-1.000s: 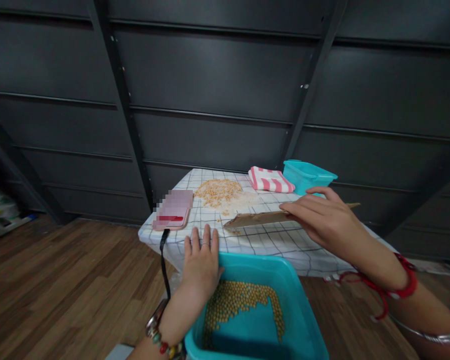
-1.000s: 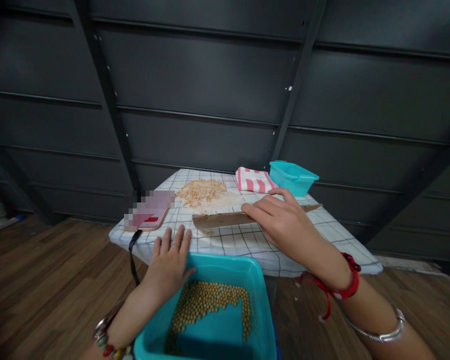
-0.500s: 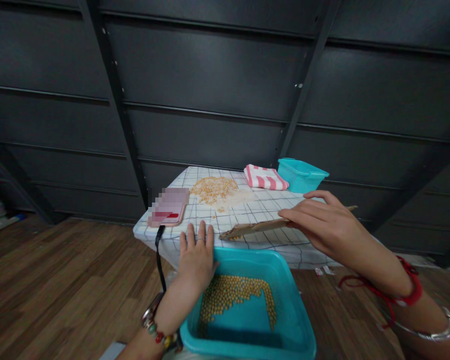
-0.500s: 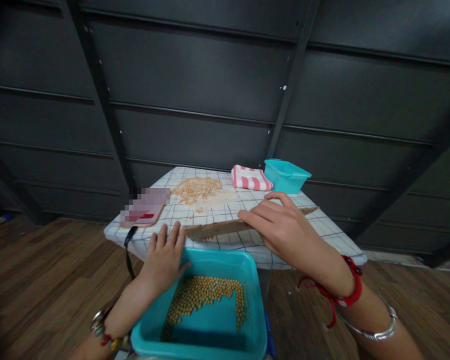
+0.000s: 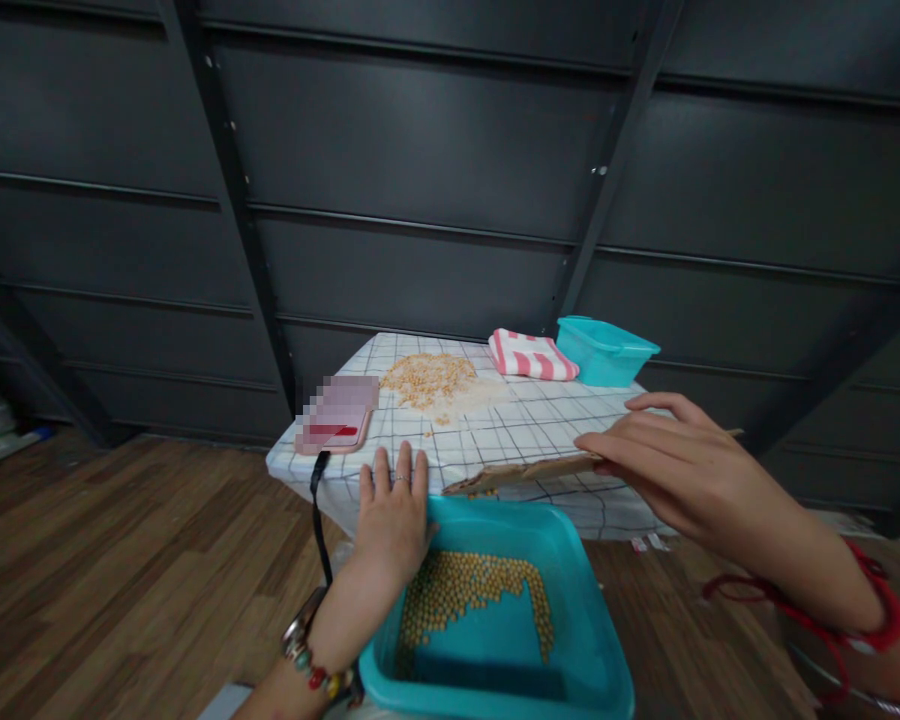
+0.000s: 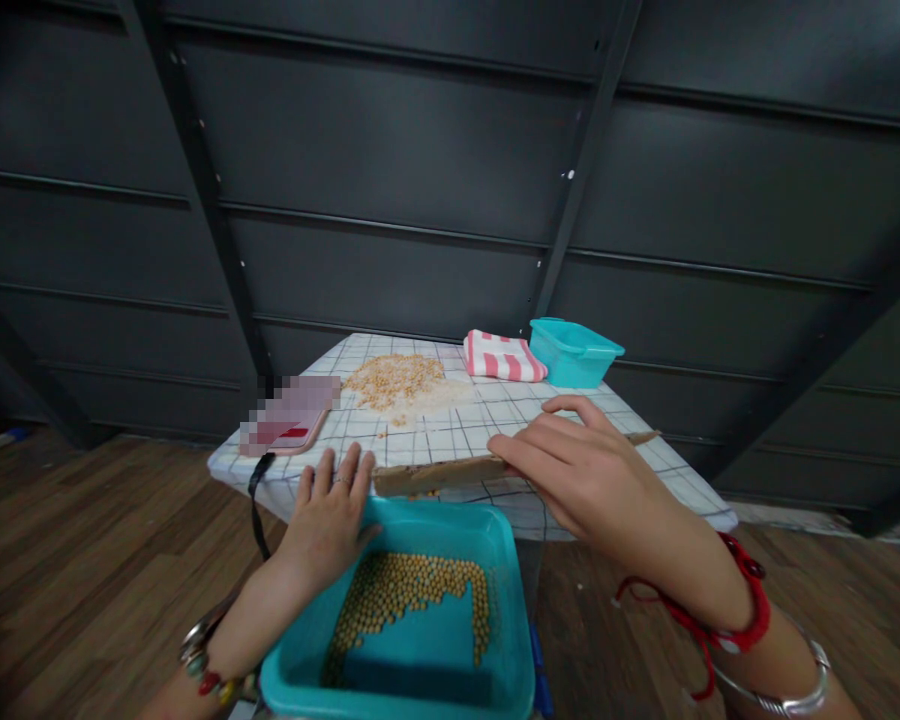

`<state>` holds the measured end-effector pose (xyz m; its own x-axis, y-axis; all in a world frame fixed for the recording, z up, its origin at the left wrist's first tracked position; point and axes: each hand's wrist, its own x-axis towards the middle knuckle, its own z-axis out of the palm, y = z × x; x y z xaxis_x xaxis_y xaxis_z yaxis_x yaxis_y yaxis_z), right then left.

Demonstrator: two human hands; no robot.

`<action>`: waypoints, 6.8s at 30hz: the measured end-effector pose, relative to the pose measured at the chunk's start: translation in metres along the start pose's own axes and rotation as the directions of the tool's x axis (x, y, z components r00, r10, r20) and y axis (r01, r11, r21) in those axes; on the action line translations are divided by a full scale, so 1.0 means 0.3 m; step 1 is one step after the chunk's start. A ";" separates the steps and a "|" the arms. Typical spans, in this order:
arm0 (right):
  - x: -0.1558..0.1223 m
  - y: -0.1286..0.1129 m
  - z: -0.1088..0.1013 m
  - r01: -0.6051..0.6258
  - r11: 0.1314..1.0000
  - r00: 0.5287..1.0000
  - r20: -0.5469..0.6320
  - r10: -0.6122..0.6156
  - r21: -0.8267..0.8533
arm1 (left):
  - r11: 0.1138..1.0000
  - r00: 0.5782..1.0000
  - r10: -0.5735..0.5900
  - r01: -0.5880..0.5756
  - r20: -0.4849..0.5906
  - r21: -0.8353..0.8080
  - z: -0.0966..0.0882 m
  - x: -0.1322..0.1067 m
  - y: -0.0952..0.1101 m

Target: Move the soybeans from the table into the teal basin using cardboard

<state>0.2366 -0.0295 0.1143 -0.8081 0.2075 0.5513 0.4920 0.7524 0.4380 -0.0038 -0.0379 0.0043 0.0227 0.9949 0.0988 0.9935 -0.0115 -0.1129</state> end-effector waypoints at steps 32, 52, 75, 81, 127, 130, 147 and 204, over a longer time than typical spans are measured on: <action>-0.022 -0.005 0.048 0.000 0.989 1.000 -0.004 0.000 -0.148 | 1.000 1.000 -0.006 0.006 0.011 0.014 0.005 0.004 -0.010; 0.028 -0.020 0.068 0.055 0.978 0.998 -0.004 -0.057 -0.202 | 1.000 1.000 0.000 0.000 -0.016 0.025 0.017 0.005 -0.023; 0.112 0.048 0.212 -0.014 0.924 0.993 -0.110 -0.031 -0.383 | 1.000 1.000 -0.006 0.006 0.015 -0.007 0.011 0.005 -0.022; 0.166 0.063 0.282 0.005 0.935 0.994 -0.096 -0.042 -0.355 | 1.000 1.000 -0.002 0.001 -0.017 -0.008 0.017 0.007 -0.027; 0.120 0.037 0.214 0.036 0.979 0.998 -0.046 -0.046 -0.199 | 1.000 0.999 0.001 -0.001 -0.052 0.005 0.031 0.003 -0.031; 0.118 0.036 0.207 0.034 0.981 0.998 -0.046 -0.044 -0.192 | 1.000 0.998 0.001 0.000 -0.062 0.007 0.034 0.003 -0.031; 0.087 0.033 0.174 0.036 0.993 0.996 -0.076 -0.045 -0.113 | 1.000 1.000 -0.003 0.003 -0.010 -0.023 0.015 0.003 -0.032; 0.101 0.039 0.259 0.039 0.925 0.998 -0.022 -0.051 -0.379 | 0.999 0.999 -0.006 0.004 -0.037 -0.054 0.027 0.002 -0.034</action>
<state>0.1928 0.0341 0.0809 -0.8246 0.1550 0.5440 0.5465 0.4669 0.6953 -0.0149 -0.0363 -0.0026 0.0205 0.9905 0.1360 0.9982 -0.0126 -0.0591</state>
